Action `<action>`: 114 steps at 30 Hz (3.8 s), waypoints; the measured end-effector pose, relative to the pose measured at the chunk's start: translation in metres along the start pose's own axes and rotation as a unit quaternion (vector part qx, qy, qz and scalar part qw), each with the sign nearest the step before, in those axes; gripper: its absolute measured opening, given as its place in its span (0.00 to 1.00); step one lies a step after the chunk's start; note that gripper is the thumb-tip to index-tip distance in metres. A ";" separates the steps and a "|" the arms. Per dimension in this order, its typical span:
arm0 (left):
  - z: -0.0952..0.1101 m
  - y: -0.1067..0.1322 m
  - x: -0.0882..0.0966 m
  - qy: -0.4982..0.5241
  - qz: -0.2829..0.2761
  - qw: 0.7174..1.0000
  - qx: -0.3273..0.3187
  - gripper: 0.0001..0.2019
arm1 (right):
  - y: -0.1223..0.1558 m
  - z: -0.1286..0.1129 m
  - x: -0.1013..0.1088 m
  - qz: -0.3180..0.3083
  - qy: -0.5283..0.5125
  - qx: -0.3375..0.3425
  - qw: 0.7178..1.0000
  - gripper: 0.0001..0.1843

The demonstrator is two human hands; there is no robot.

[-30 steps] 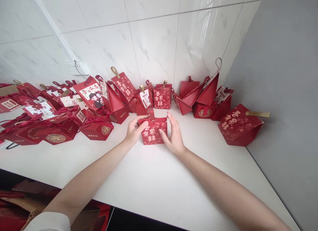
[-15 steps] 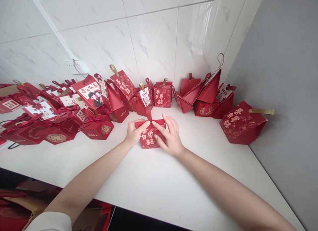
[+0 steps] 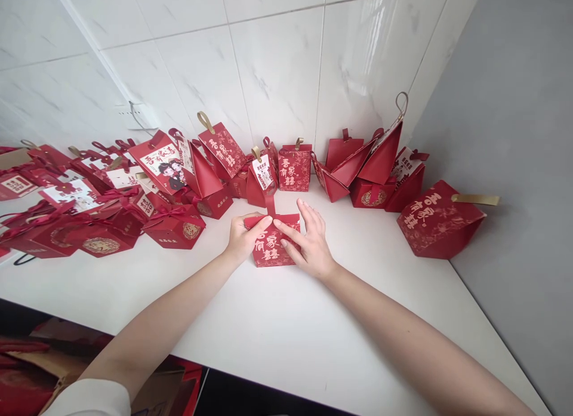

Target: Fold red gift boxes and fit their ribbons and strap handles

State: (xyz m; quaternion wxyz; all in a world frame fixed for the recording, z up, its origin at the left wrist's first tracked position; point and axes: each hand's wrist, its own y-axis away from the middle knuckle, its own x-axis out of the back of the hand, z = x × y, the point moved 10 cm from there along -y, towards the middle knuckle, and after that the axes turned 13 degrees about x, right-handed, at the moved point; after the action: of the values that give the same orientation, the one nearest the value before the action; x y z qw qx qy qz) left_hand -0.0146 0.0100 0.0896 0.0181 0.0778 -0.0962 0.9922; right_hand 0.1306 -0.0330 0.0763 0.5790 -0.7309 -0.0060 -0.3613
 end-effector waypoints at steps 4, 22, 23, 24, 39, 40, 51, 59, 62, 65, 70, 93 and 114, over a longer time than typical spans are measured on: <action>0.002 0.001 0.000 0.010 0.003 1.000 -0.004 0.20 | -0.001 -0.002 -0.001 -0.021 0.043 0.010 0.999 0.29; 0.004 -0.001 -0.002 0.014 -0.031 0.999 -0.008 0.15 | 0.005 -0.002 0.007 0.040 0.008 0.023 0.999 0.41; 0.003 -0.001 -0.002 0.011 -0.032 0.999 -0.005 0.14 | 0.006 0.002 0.009 0.057 -0.014 0.006 0.998 0.42; 0.002 -0.002 -0.002 0.006 -0.032 0.999 0.000 0.13 | 0.008 0.005 0.010 0.067 -0.033 -0.012 0.997 0.42; 0.004 -0.001 -0.003 -0.038 -0.026 0.998 0.030 0.14 | 0.021 0.035 -0.006 0.169 -0.276 -0.284 0.902 0.12; 0.003 -0.001 -0.003 -0.038 -0.026 0.999 0.029 0.14 | 0.022 0.036 -0.005 0.193 -0.283 -0.298 0.891 0.11; -0.004 -0.006 -0.005 0.014 -0.068 0.996 0.048 0.14 | 0.022 0.033 0.004 0.158 -0.217 -0.288 0.919 0.11; -0.008 -0.005 -0.007 0.083 -0.093 0.991 0.050 0.13 | 0.024 0.033 -0.005 0.147 -0.236 -0.271 0.922 0.11; 0.005 -0.004 -0.008 0.056 -0.106 0.992 0.024 0.16 | 0.025 0.030 -0.008 0.134 -0.234 -0.263 0.926 0.13; 0.014 -0.002 -0.008 0.022 -0.110 0.994 0.020 0.16 | 0.026 0.028 -0.010 0.127 -0.226 -0.267 0.928 0.14; 0.014 -0.002 -0.007 -0.009 -0.089 0.996 0.026 0.15 | 0.026 0.026 -0.011 0.126 -0.229 -0.267 0.928 0.14; -0.078 -0.035 0.002 0.000 -0.069 0.996 0.065 0.30 | 0.042 0.073 -0.038 0.111 -0.268 -0.290 0.912 0.28; -0.039 -0.006 -0.021 -0.399 -0.070 0.902 -0.148 0.19 | 0.037 0.061 -0.047 -0.049 -0.241 -0.294 0.924 0.18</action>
State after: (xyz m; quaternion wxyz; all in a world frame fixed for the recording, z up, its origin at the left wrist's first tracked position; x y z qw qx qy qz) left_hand 0.0002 0.0232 0.0501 0.0585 0.4704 -0.2357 0.8484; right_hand 0.1430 0.0257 0.0156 0.3008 -0.9321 -0.0746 -0.1878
